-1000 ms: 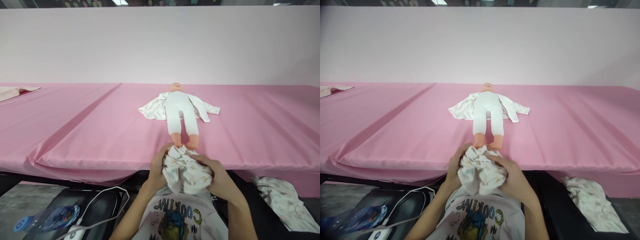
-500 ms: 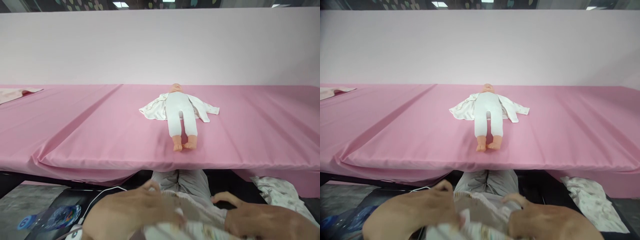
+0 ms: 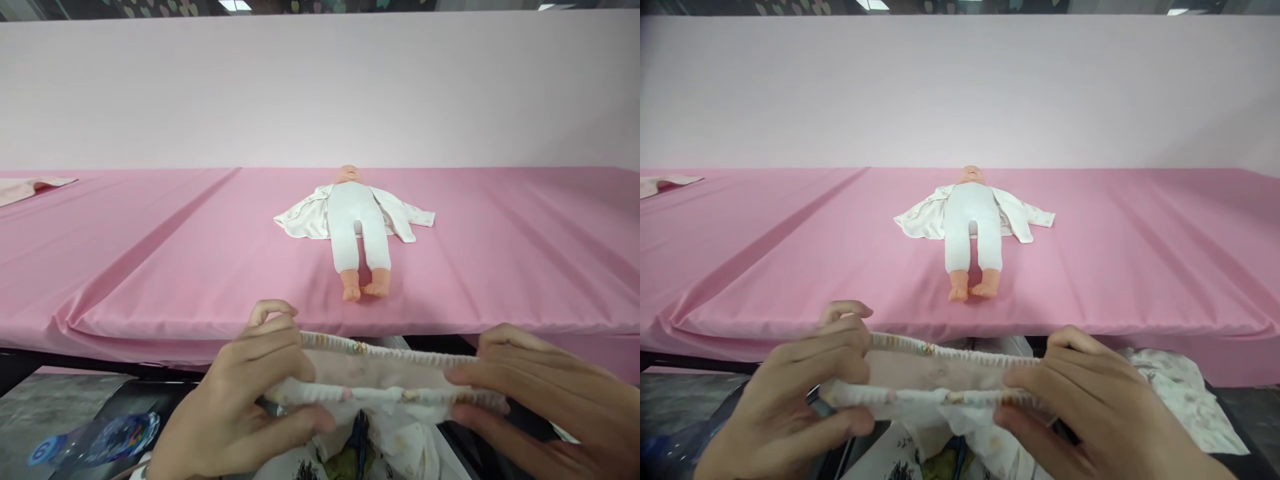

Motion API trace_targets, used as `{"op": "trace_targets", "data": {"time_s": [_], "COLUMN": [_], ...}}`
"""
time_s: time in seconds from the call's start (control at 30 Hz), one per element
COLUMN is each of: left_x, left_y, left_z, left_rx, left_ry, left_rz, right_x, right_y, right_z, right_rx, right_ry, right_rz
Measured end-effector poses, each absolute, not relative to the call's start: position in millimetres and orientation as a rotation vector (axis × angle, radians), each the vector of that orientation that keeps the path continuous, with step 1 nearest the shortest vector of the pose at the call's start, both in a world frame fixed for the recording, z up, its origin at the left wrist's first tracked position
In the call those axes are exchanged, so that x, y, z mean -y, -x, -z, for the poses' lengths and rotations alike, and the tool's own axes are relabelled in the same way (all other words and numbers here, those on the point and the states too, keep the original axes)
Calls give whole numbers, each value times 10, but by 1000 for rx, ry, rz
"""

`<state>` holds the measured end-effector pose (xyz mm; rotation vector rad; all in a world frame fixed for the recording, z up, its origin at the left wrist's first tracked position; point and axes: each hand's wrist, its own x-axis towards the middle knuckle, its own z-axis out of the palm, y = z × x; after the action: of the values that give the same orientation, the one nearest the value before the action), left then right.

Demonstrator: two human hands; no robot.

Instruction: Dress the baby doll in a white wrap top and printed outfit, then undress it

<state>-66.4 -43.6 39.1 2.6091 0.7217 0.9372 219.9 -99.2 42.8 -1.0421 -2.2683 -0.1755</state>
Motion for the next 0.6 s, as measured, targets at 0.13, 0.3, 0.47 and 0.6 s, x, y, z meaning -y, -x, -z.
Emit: {"op": "trace_targets", "data": {"time_s": [0.13, 0.3, 0.47, 0.6], "left_x": [406, 350, 325, 417], "left_y": [602, 658, 727, 411], "left_z": [-357, -294, -95, 116], "left_rx": [-781, -969, -1163, -1198], "left_ry": [-2598, -2617, -2279, -1846], "left_rz": [-1213, -972, -888, -1234], "right_x": [886, 846, 864, 902], "right_y": [-2109, -2120, -2236, -1951], "right_z": [-440, -307, -274, -38], "right_rx": [2276, 2233, 2099, 1775], "right_ry": [1047, 1141, 1212, 1291], "right_rz": [283, 294, 248, 195]}}
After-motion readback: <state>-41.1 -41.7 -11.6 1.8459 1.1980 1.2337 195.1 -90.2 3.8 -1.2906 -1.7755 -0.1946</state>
